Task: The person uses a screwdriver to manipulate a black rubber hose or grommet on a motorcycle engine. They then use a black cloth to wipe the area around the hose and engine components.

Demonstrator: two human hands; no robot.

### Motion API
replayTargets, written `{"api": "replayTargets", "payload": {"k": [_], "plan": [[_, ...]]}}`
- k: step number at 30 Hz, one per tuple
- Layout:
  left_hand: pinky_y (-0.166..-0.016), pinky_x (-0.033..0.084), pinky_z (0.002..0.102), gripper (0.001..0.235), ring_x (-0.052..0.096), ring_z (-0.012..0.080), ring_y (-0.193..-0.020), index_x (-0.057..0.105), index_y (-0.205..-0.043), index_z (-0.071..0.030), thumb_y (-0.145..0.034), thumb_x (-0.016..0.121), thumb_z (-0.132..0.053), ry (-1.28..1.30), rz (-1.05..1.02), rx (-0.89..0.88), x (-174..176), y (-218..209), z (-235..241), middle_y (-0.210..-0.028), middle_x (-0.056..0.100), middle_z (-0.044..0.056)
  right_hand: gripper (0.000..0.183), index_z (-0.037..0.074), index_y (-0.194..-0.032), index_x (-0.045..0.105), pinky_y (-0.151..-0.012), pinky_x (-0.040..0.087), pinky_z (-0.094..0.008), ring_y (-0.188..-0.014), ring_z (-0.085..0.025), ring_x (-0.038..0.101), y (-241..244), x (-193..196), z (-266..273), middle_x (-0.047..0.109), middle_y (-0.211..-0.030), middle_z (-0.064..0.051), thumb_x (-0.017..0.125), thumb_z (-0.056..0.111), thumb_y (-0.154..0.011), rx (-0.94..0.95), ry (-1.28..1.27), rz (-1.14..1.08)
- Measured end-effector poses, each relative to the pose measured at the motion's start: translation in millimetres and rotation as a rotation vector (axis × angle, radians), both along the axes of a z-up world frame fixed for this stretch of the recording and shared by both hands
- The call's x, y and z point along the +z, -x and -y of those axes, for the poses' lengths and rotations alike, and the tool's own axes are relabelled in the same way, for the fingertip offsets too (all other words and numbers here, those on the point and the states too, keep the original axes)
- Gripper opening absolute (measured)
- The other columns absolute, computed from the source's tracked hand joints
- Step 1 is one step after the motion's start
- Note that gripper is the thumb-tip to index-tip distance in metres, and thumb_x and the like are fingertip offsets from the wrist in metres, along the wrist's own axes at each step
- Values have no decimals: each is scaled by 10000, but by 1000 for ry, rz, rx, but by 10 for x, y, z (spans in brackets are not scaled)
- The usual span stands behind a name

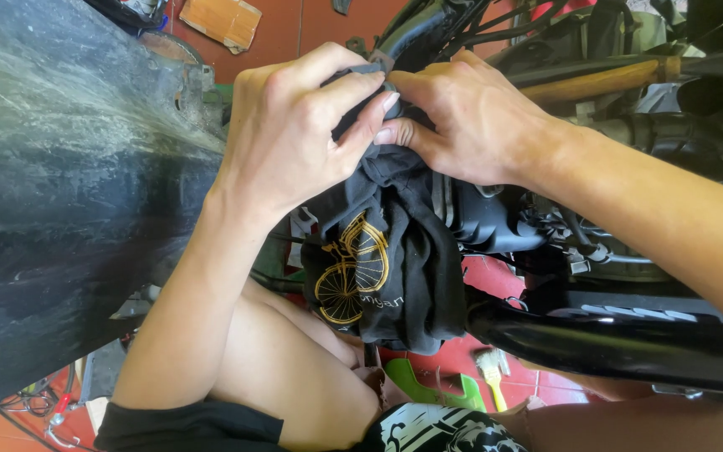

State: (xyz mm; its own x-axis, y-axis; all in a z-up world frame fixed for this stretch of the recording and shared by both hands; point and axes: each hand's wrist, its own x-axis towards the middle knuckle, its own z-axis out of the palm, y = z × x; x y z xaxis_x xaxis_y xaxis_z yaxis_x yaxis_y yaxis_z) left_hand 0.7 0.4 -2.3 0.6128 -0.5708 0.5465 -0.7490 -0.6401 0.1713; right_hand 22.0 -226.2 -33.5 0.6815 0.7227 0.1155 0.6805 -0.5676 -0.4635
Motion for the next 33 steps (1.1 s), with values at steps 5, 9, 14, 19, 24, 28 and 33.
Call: {"api": "replayTargets", "payload": {"k": [5,9,14,19,24,28,33], "plan": [[-603,516,405,192,700,280,-791,787,-1091,-61,-1096,654,-199,41,-58,-26,56,8,-12,-1031,712,51,508,16,-1147,575,-702,441,-552,-729,-513,585,1,34,-5,637,-783,-222,484,514,-1094,2,-26,-3],[-851,549,440,314,710,367,-1005,707,-1173,110,-1129,471,-93,209,-239,-188,188,-41,-57,-1122,718,237,549,-11,-1186,579,-704,453,-561,-725,-518,600,2,76,-7,646,-770,-224,497,523,-1088,-17,-7,-31],[-970,512,426,345,678,376,-1143,558,-1411,59,-1193,361,-122,242,-348,-250,230,-50,-123,-1269,663,244,530,2,-1181,556,-792,441,-575,-856,-551,586,0,74,-10,663,-826,-240,483,519,-1090,8,-37,-28],[-957,492,392,357,676,349,-1105,494,-1351,3,-1050,530,192,227,-422,-198,225,-24,-82,-1255,650,186,532,19,-1061,570,-772,452,-567,-788,-519,597,-10,11,3,660,-795,-212,486,544,-1089,-7,-18,-35],[-929,643,371,236,727,345,-984,653,-1136,76,-980,598,245,152,-361,-242,204,-18,-70,-1259,572,242,507,23,-1184,603,-778,444,-546,-795,-502,604,-3,-1,-1,664,-804,-206,505,511,-1092,4,-30,-1],[-794,574,424,157,715,319,-902,661,-1061,22,-982,693,154,34,-210,-160,175,-21,-117,-1283,615,184,487,35,-1156,594,-759,444,-551,-758,-509,596,-1,14,-9,655,-769,-197,515,512,-1093,-18,24,-30],[-781,545,450,111,685,339,-913,689,-1011,-4,-1000,759,82,-23,-38,-133,179,-7,-99,-1234,668,145,496,31,-1162,602,-833,440,-543,-836,-509,616,7,-4,-7,692,-869,-204,507,512,-1094,4,-1,5]]}}
